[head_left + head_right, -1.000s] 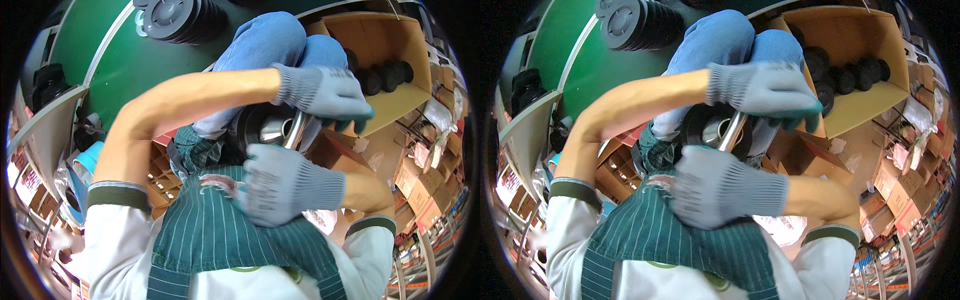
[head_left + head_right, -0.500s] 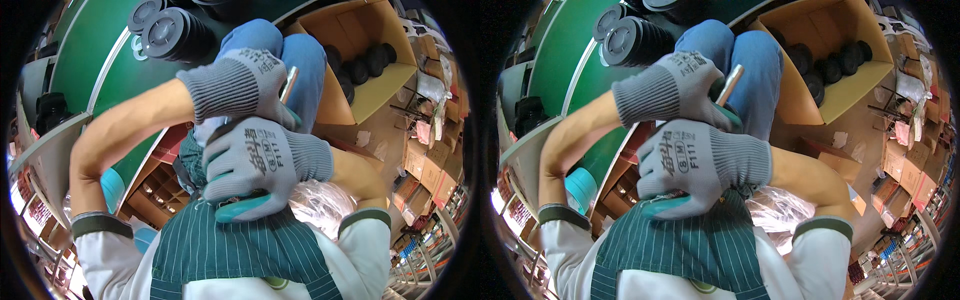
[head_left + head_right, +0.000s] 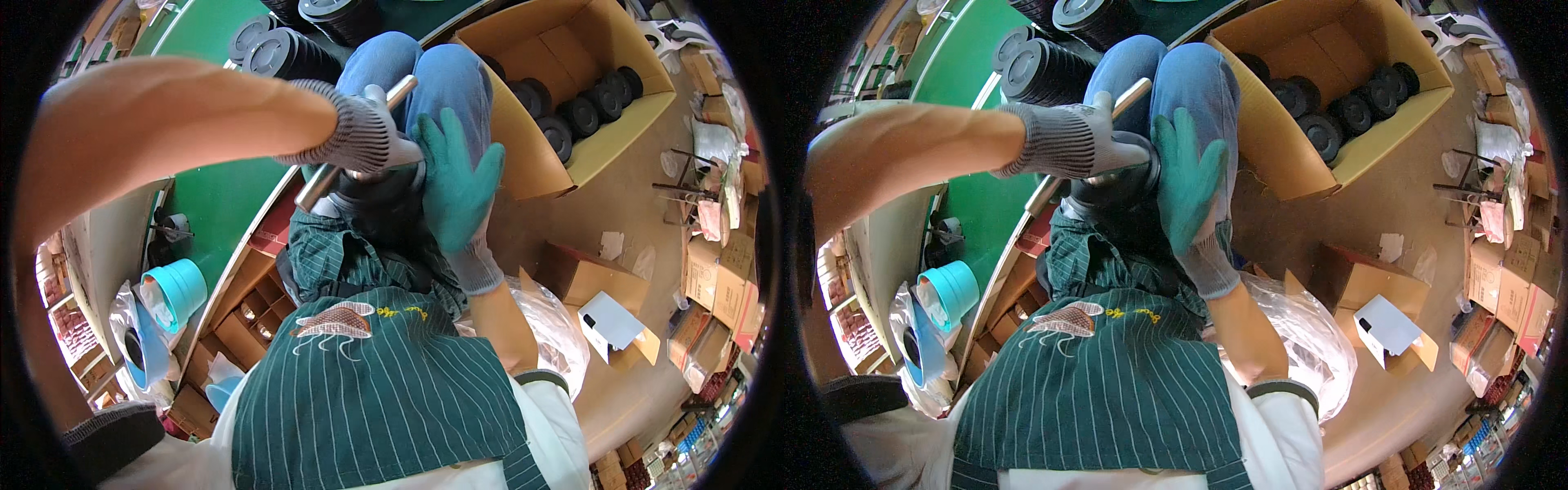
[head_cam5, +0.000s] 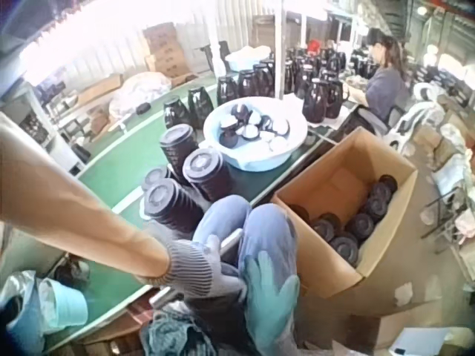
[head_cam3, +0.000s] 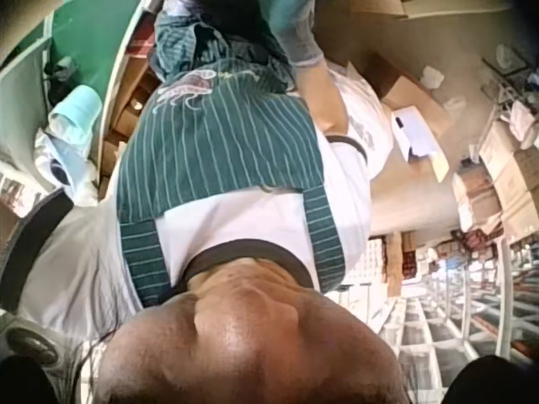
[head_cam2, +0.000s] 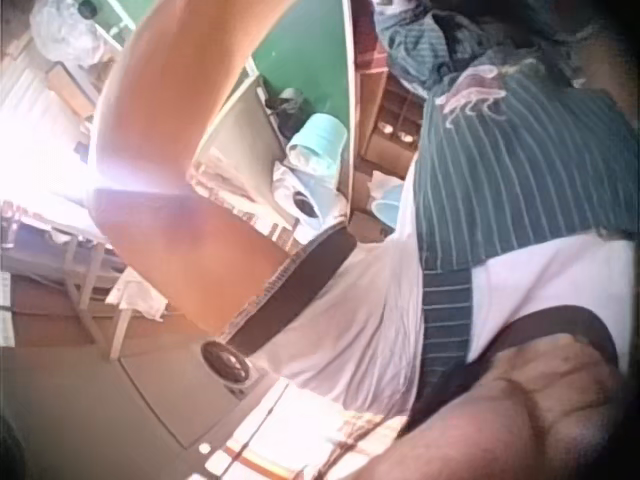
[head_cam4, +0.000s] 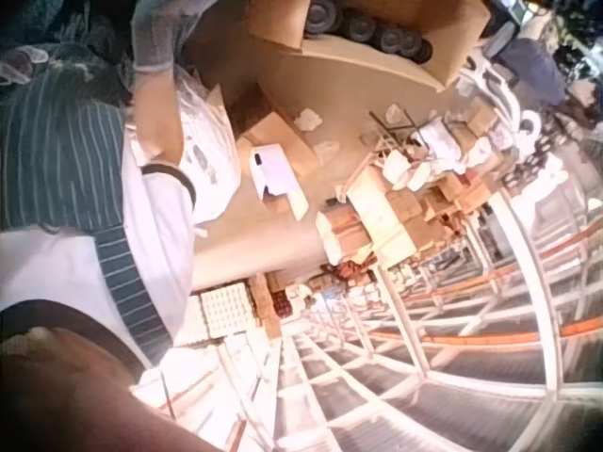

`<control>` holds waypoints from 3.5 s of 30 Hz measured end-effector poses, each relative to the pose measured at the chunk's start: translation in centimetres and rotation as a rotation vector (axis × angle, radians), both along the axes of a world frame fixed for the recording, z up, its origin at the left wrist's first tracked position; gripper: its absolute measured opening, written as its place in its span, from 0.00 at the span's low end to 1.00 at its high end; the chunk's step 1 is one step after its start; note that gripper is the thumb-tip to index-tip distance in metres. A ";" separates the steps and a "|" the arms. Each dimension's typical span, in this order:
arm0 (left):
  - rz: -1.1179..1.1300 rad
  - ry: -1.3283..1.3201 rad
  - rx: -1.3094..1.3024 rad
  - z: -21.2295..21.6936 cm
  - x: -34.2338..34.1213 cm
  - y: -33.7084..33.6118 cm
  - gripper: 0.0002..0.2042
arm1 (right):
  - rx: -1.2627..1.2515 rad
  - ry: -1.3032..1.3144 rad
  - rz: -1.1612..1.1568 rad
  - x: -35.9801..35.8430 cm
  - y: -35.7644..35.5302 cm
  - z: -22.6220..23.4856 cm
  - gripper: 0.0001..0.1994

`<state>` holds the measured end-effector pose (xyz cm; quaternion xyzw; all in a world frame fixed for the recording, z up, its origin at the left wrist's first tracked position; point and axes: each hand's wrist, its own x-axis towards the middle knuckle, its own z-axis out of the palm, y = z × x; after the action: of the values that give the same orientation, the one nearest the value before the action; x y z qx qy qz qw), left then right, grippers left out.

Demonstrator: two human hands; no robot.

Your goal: The person sits on the floor and assembles black cylindrical containers by inserting a metal inner component and securing a lid. The person repeatedly picks up containers, inserts the inner part, and places the finished units on a nearby table.

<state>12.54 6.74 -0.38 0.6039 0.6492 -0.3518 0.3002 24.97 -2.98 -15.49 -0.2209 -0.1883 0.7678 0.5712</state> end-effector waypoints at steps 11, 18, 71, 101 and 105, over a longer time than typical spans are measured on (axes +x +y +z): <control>-0.110 -0.222 0.430 -1.3 -2.0 -3.3 0.45 | -0.117 -0.017 0.302 -4.4 13.8 0.5 0.29; -0.183 -0.331 0.383 -0.3 -2.6 -4.6 0.36 | -0.055 1.037 0.587 -2.7 11.5 -1.0 0.26; -0.871 -1.503 0.585 -12.2 -7.2 7.5 0.21 | 1.544 -0.817 0.866 -0.6 8.4 9.7 0.23; -0.334 -1.343 0.829 -10.8 -7.5 4.6 0.19 | 0.375 -1.008 0.024 4.8 1.2 4.7 0.54; -0.244 -1.346 0.757 -11.5 -7.9 4.3 0.18 | 0.837 -1.524 0.019 4.2 -0.4 3.8 0.54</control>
<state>4.59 11.04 -11.84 0.8156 0.3322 0.3050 0.3624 29.21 -3.41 -11.71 -0.4450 -0.7882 0.2831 0.3172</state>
